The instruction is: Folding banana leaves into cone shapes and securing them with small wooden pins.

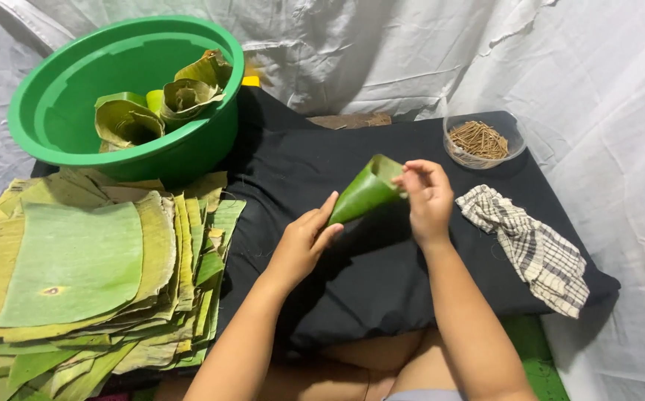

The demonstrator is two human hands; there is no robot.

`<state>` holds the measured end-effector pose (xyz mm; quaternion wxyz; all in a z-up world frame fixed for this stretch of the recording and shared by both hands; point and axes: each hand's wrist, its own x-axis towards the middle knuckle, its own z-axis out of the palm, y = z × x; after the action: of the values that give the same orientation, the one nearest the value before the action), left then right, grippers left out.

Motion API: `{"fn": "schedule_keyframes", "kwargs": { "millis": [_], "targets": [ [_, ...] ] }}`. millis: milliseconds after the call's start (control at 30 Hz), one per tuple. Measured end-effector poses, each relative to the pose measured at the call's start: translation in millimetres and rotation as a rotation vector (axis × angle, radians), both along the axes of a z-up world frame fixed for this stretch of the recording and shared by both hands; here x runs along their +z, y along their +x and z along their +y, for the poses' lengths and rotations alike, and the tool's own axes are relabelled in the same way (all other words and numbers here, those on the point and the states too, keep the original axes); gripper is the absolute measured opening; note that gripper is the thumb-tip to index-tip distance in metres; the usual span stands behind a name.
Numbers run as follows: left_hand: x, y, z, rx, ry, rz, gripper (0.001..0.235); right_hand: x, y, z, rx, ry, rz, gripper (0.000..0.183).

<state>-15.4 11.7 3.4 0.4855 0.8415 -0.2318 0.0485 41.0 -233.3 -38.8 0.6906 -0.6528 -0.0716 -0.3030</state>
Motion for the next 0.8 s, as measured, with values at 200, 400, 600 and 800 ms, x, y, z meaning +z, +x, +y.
{"fn": "schedule_keyframes", "kwargs": {
  "millis": [200, 400, 600, 800],
  "targets": [
    [1.2, -2.5, -3.8, -0.019, 0.213, -0.18, 0.044, -20.1, 4.1, -15.3, 0.288, 0.045, 0.565, 0.033],
    [2.0, 0.2, -1.8, -0.015, 0.163, -0.084, 0.048, 12.2, -8.6, -5.1, 0.373, -0.097, 0.465, 0.02],
    [16.4, -4.9, 1.2, -0.001, 0.088, 0.166, 0.052, 16.2, -11.7, -1.6, 0.366, -0.125, 0.34, 0.028],
    [33.8, -6.2, -7.7, -0.134, 0.083, 0.532, 0.048, 26.6, -21.8, 4.7, 0.365, -0.297, 0.116, 0.034]
  ]
}}
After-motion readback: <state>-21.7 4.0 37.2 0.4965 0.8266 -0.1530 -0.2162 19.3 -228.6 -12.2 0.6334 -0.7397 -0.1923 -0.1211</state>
